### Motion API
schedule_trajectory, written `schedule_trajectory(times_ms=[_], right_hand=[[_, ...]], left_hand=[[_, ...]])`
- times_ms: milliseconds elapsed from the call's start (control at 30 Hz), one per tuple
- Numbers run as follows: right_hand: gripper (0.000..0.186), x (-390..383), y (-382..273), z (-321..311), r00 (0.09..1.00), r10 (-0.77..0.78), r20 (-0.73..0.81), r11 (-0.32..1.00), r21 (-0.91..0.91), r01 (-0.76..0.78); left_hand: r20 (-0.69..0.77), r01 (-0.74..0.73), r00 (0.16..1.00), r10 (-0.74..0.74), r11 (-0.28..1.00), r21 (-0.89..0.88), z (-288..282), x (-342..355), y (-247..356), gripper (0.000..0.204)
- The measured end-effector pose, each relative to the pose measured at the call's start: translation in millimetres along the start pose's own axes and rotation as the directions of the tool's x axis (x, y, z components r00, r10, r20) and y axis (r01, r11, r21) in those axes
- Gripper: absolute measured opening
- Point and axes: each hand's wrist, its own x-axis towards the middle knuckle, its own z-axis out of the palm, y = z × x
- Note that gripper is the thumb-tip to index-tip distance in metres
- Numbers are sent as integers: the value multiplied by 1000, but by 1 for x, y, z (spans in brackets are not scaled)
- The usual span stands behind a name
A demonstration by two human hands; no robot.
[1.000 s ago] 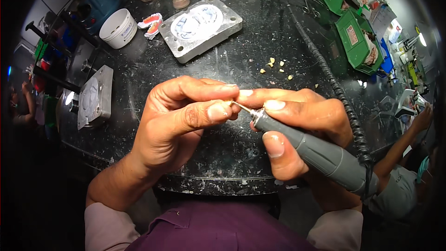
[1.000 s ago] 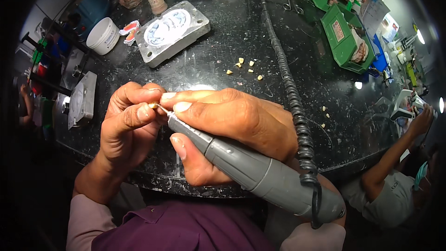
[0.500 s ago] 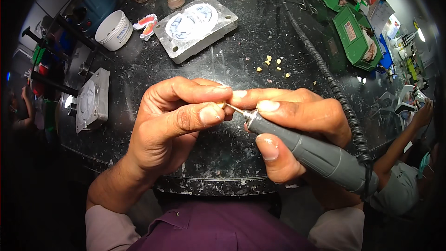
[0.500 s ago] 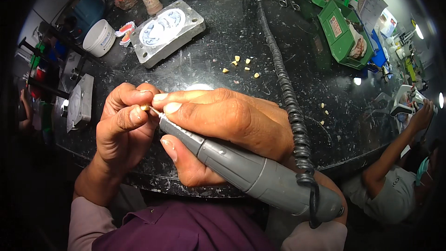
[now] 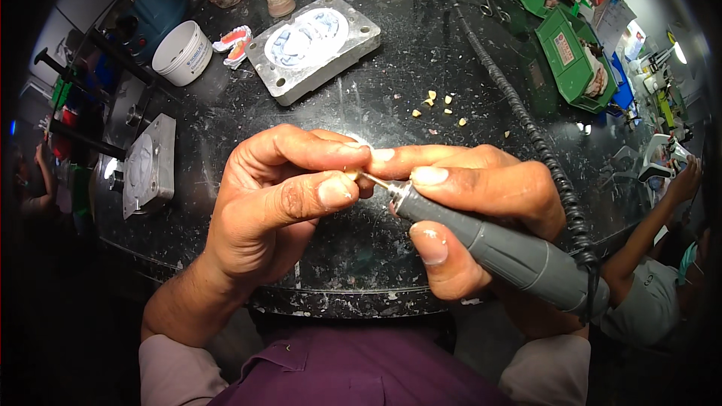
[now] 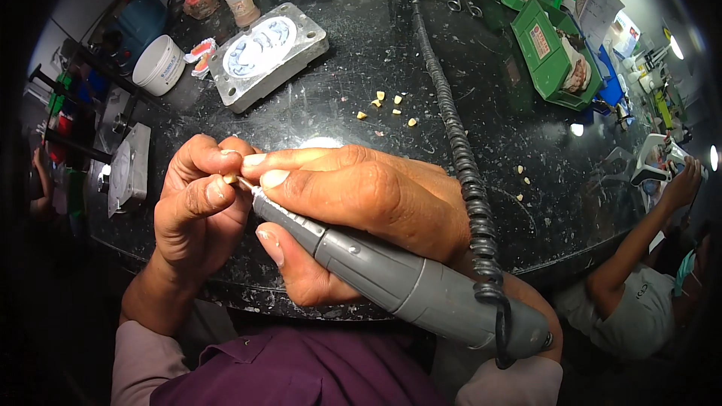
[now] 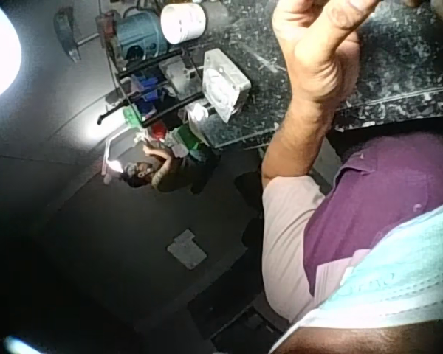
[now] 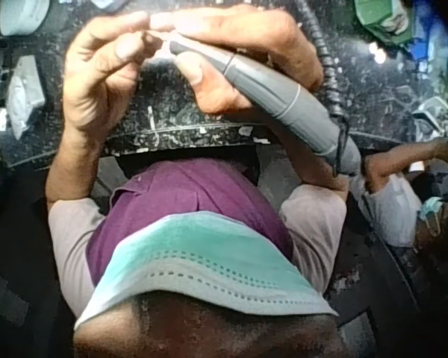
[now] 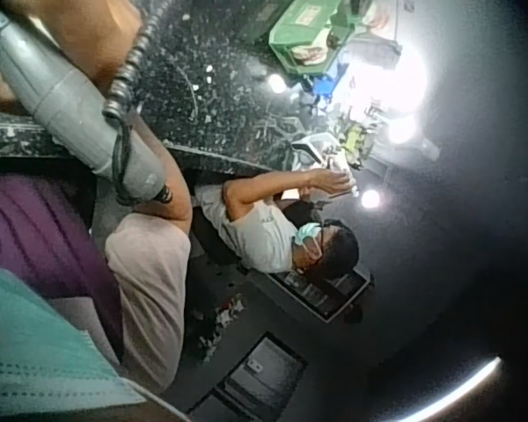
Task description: The person holds a small dental prosthetic piece and uses a rotary grinding tool to refine its shape and surface.
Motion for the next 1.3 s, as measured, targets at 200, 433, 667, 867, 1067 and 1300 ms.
schedule_trajectory(times_ms=[200, 433, 667, 867, 1067, 1300], right_hand=[[26, -1, 4, 2, 999, -36, -21, 998, 48, 37], [26, -1, 7, 8, 997, -17, -77, 991, 131, 27], [27, -4, 10, 8, 995, -6, -98, 972, 233, 29], [27, -4, 13, 5, 998, -31, -63, 970, 240, 45], [28, -2, 17, 5, 996, -76, -46, 969, 232, 84], [29, 0, 7, -1, 1000, 3, 22, 980, 198, -7]], left_hand=[[-18, -32, 999, 33, 997, 71, 2, 0, 0, 24], [-32, -23, 999, 24, 998, 51, 0, 1, 2, 23], [19, 17, 1000, -18, 998, 63, -3, 2, 6, 21], [47, 32, 998, -35, 998, 44, -5, 2, 7, 22], [53, 39, 998, -41, 998, 42, -6, 2, 6, 22], [53, 47, 997, -48, 998, 35, -5, 1, 7, 21]])
